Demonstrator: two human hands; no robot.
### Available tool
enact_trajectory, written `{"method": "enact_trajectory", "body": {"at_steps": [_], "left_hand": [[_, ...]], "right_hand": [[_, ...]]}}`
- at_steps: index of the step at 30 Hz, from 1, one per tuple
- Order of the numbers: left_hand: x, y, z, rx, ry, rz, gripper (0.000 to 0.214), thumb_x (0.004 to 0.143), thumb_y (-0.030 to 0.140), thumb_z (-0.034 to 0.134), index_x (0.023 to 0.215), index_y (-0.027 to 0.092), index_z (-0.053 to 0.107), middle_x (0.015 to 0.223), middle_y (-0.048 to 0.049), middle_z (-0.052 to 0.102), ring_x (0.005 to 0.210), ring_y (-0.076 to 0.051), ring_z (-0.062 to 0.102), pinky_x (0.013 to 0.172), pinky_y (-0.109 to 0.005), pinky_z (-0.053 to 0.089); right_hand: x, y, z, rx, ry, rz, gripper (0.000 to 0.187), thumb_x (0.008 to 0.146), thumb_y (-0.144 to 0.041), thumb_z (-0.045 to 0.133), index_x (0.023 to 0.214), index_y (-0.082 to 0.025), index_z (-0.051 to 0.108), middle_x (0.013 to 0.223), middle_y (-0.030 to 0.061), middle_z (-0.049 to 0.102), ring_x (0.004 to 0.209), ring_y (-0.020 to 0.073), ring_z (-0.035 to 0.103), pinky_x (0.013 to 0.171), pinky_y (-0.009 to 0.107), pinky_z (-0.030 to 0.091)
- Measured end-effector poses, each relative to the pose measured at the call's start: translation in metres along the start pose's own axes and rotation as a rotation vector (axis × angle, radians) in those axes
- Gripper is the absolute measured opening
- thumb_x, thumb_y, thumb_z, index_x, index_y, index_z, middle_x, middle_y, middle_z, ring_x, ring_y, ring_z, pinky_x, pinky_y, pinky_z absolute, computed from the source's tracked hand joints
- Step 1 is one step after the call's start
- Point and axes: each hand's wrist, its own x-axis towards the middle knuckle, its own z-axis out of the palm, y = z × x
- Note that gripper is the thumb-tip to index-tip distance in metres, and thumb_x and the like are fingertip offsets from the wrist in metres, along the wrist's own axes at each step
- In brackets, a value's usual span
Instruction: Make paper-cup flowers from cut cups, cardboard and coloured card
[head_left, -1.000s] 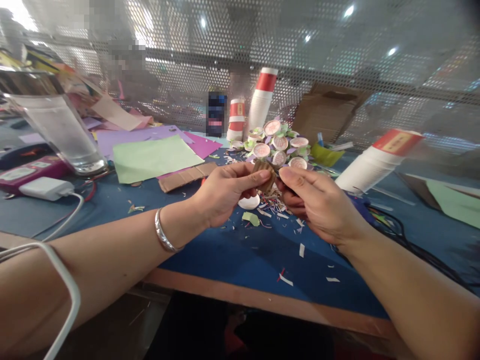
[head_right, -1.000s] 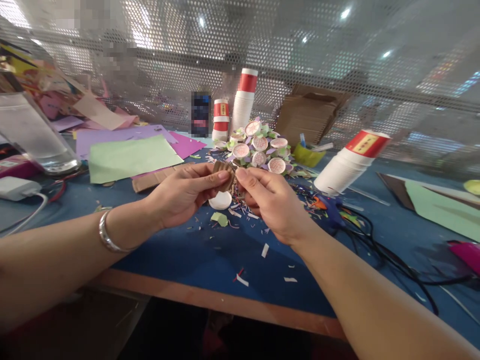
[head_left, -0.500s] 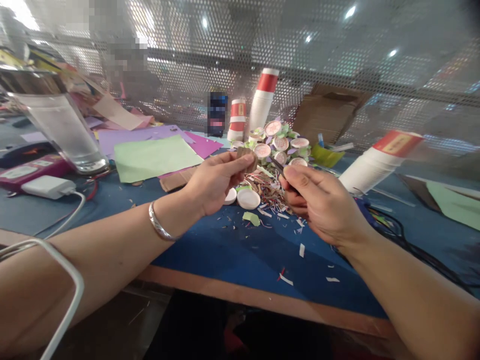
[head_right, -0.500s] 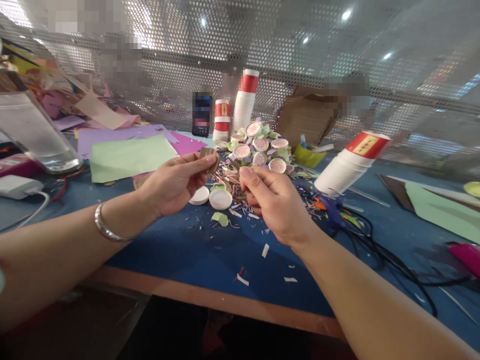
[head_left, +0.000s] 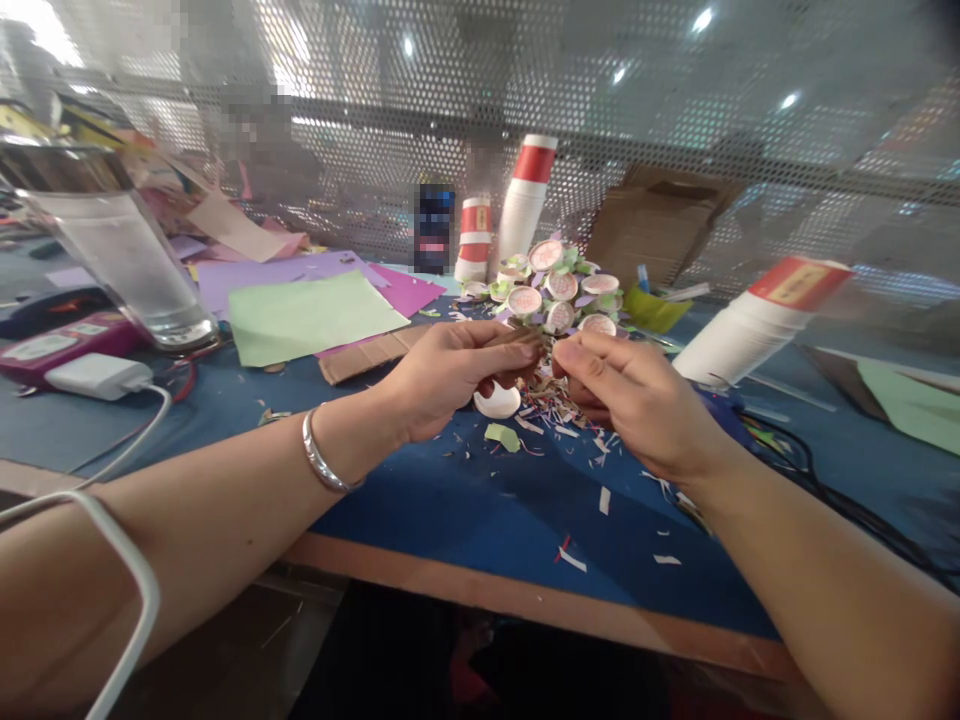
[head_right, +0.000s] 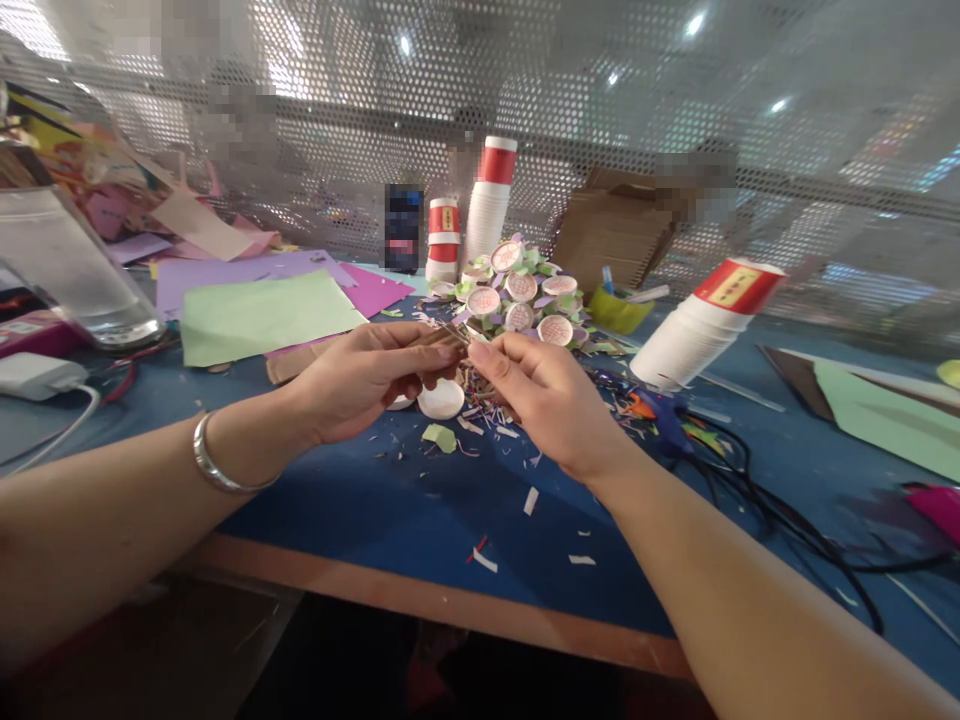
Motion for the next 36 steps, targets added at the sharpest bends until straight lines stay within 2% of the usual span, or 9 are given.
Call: {"method": "enact_trajectory", "body": {"at_steps": [4, 10, 15, 19, 27, 36], "left_hand": [[-0.0016, -0.001, -0.0008, 0.04, -0.061, 0.01, 0.013, 0.086, 0.014, 0.073, 0.073, 0.012, 0.073, 0.064, 0.0013, 0.064, 0.053, -0.004, 0.05, 0.052, -0.02, 0.034], [-0.0015, -0.0015, -0.0023, -0.018, -0.093, -0.067, 0.007, 0.085, 0.015, 0.075, 0.079, 0.011, 0.073, 0.065, -0.0001, 0.066, 0.055, -0.008, 0.061, 0.057, -0.022, 0.047], [-0.0001, -0.0021, -0.0043, -0.128, -0.021, -0.038, 0.005, 0.082, 0.014, 0.08, 0.083, 0.01, 0.076, 0.072, -0.0003, 0.069, 0.057, -0.004, 0.06, 0.057, -0.018, 0.045], [-0.0007, -0.0018, -0.0041, -0.17, -0.022, -0.034, 0.005, 0.085, 0.01, 0.076, 0.08, 0.011, 0.077, 0.07, 0.0008, 0.069, 0.055, -0.003, 0.057, 0.056, -0.016, 0.043], [-0.0025, -0.0027, 0.0014, -0.194, -0.001, -0.082, 0.01, 0.087, 0.006, 0.071, 0.078, 0.009, 0.074, 0.069, 0.0006, 0.066, 0.054, -0.002, 0.055, 0.056, -0.016, 0.042], [-0.0044, 0.0026, 0.0032, -0.107, 0.053, -0.055, 0.011, 0.085, 0.007, 0.074, 0.074, 0.01, 0.074, 0.062, 0.0006, 0.063, 0.051, -0.003, 0.051, 0.052, -0.018, 0.035]], "right_hand": [[-0.0019, -0.0036, 0.0006, -0.025, -0.043, -0.019, 0.048, 0.096, -0.059, 0.06, 0.07, -0.021, 0.044, 0.06, -0.0066, 0.027, 0.052, 0.0086, 0.024, 0.045, 0.027, 0.017], [-0.0027, -0.0034, 0.0005, 0.025, -0.056, -0.008, 0.051, 0.095, -0.059, 0.061, 0.068, -0.021, 0.042, 0.059, -0.0064, 0.028, 0.051, 0.008, 0.022, 0.044, 0.027, 0.015], [-0.0029, -0.0037, -0.0012, 0.07, -0.05, 0.008, 0.049, 0.094, -0.059, 0.062, 0.069, -0.021, 0.044, 0.058, -0.0072, 0.027, 0.05, 0.0073, 0.022, 0.043, 0.025, 0.014], [-0.0039, -0.0049, -0.0014, 0.071, -0.044, 0.012, 0.049, 0.094, -0.06, 0.062, 0.071, -0.021, 0.046, 0.058, -0.0077, 0.026, 0.049, 0.0066, 0.022, 0.042, 0.024, 0.014], [-0.0042, -0.0069, 0.0027, 0.143, -0.039, 0.052, 0.049, 0.092, -0.06, 0.066, 0.07, -0.021, 0.047, 0.057, -0.0076, 0.027, 0.049, 0.0068, 0.02, 0.042, 0.025, 0.012], [-0.0051, -0.0083, 0.0028, 0.143, -0.055, 0.064, 0.05, 0.089, -0.062, 0.068, 0.068, -0.022, 0.047, 0.058, -0.0071, 0.026, 0.049, 0.0076, 0.018, 0.042, 0.026, 0.011]]}}
